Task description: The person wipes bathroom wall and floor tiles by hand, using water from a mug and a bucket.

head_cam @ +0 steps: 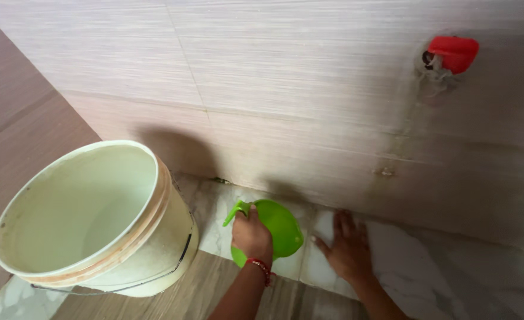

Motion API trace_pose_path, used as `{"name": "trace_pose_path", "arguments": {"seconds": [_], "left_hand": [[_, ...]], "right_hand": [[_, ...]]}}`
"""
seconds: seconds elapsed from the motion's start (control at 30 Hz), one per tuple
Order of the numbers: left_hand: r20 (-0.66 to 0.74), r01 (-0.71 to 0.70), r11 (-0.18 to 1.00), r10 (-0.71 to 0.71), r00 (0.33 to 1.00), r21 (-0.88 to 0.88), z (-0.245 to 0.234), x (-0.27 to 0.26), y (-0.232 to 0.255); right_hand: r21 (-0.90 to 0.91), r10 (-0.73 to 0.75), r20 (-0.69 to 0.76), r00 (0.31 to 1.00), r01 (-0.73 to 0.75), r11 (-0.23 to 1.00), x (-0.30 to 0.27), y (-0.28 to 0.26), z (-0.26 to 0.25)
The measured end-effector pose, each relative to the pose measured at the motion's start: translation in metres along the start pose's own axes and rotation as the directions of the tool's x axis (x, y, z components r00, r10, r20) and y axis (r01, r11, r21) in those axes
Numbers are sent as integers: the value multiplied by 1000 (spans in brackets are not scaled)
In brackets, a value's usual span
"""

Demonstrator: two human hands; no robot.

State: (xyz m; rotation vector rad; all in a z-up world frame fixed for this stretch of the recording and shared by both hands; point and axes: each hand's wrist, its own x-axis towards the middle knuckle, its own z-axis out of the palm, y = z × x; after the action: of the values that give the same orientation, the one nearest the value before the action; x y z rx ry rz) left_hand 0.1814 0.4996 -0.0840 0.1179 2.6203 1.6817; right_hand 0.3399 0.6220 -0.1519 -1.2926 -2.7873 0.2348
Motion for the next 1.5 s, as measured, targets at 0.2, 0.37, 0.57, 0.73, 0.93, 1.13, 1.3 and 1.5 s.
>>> {"name": "trace_pose_path", "arguments": {"seconds": [0.2,0.37,0.57,0.73,0.93,1.13,1.3,1.5], "left_hand": [[78,114,992,-110,991,-49,3,-22,8],[81,-63,998,61,995,20,32,-38,2],[144,-135,989,124,982,65,66,-76,28],[176,-140,985,122,977,96,95,-104,41],[163,-34,996,47,986,-85,114,-115,38],[158,47,929,13,987,-368,103,-110,22],[182,123,953,-74,981,-275,87,-107,32],[179,104,987,-81,980,-119,87,-106,28]], "right_hand": [[-12,292,-116,949,-296,955,-10,3,14],[-5,-74,-202,977,74,997,1,44,39],[-110,-16,-109,994,4,994,-26,103,10],[-31,150,-169,974,-158,987,-39,144,5],[-99,177,-71,982,-183,978,-28,138,23],[-47,-65,-21,998,64,997,-29,137,14],[-60,7,-132,991,-15,998,-42,150,10],[-44,244,-272,931,-266,963,-43,159,25]]}}
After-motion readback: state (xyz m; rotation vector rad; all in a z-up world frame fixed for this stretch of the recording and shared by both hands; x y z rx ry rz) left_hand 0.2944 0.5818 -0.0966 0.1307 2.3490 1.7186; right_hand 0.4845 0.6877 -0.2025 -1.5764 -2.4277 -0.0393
